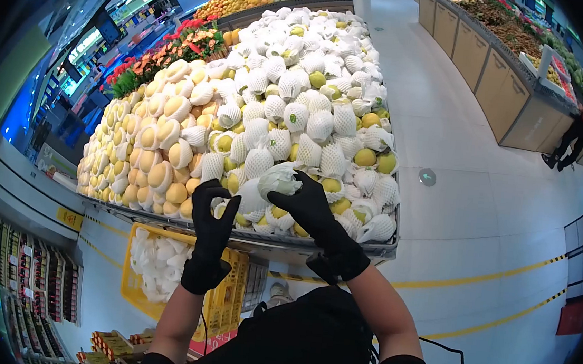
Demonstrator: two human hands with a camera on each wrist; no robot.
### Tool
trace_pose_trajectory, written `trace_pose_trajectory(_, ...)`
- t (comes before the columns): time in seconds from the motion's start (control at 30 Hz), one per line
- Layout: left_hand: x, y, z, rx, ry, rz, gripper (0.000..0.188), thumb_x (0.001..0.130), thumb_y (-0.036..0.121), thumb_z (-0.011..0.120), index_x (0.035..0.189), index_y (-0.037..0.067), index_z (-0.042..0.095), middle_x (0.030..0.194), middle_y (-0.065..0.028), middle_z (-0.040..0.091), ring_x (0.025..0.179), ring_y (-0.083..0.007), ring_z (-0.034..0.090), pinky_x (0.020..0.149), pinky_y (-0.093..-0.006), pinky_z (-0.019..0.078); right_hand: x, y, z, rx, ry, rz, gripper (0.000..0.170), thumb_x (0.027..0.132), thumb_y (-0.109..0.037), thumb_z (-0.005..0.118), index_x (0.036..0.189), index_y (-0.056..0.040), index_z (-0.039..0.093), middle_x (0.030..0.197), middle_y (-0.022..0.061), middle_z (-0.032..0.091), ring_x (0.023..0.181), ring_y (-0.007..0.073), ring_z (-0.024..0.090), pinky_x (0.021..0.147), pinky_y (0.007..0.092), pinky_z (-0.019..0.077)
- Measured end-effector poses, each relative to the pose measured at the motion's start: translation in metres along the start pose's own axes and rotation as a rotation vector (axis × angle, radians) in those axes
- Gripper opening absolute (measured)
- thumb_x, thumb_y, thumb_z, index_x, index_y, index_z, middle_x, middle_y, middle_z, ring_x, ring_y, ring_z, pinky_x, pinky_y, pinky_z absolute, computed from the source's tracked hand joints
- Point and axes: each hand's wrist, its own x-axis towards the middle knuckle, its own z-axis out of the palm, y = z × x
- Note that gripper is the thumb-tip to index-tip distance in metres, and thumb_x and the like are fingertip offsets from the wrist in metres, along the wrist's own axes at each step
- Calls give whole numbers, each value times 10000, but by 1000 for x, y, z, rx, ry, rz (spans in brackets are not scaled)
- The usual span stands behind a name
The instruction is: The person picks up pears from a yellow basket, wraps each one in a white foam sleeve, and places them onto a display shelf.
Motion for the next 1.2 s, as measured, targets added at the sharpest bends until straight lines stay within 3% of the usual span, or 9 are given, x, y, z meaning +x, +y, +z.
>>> trace_pose_trajectory(0.03,0,4,2,-65,-77,-93,238,742,67,743,908,42,575,906,-82,585,841,-215,560,782,-330,451,-1,-1,3,12,0,-4,434,746,-193,751,1112,-16,598,1007,79,666,899,143,632,812,293,501)
trace_pose_trajectory(0.13,-2,6,15,-305,-214,-296,253,809,85,678,1031,13,580,850,-48,607,736,-110,564,684,-265,469,-2,-5,9,56,-15,-12,429,749,-183,749,1112,-14,594,1008,77,664,904,139,629,811,290,501)
trace_pose_trajectory(0.27,-10,-3,24,-401,-279,-384,298,821,83,642,1097,0,568,906,-62,635,802,-109,584,740,-259,477,-6,-7,13,118,-61,27,475,734,-136,752,1149,1,567,1040,79,655,929,135,624,829,285,497)
trace_pose_trajectory(0.47,-9,-17,25,-379,-329,-473,222,785,27,642,991,-2,564,830,-46,602,747,-93,565,685,-258,484,-10,-1,14,9,-47,21,503,720,-117,761,1162,10,559,1034,80,659,915,138,630,822,283,501)
trace_pose_trajectory(0.57,-14,-27,27,-604,-227,-647,186,762,-19,630,929,-10,547,793,-39,577,699,-92,556,661,-251,486,-9,4,13,-59,13,14,476,722,-192,768,1117,1,584,999,89,667,895,152,638,805,292,504)
trace_pose_trajectory(0.77,-20,-52,24,-489,-218,-426,177,780,-44,614,952,-16,646,1003,-109,645,724,-129,602,687,-281,533,-3,26,11,-49,132,59,471,722,-234,768,1084,16,600,978,106,673,880,160,642,793,295,504)
trace_pose_trajectory(0.87,-22,-54,28,-212,-228,-283,198,788,-13,628,980,-5,677,1091,-125,640,725,-130,606,695,-270,528,-3,30,14,-49,133,46,473,722,-239,768,1084,14,599,975,108,674,881,162,643,795,296,504)
trace_pose_trajectory(1.03,-11,-35,27,-106,-188,-337,316,757,-22,638,1070,19,651,1208,-148,594,718,-118,602,686,-249,515,-8,19,18,-30,45,-20,473,720,-252,766,1085,0,603,974,104,678,884,171,648,800,308,502)
trace_pose_trajectory(1.2,-13,-40,24,-195,-233,-314,396,732,-35,638,1122,26,629,1237,-157,575,732,-128,625,686,-248,518,-6,31,13,-63,75,106,454,730,-259,758,1079,-9,609,970,92,679,885,176,649,802,309,500)
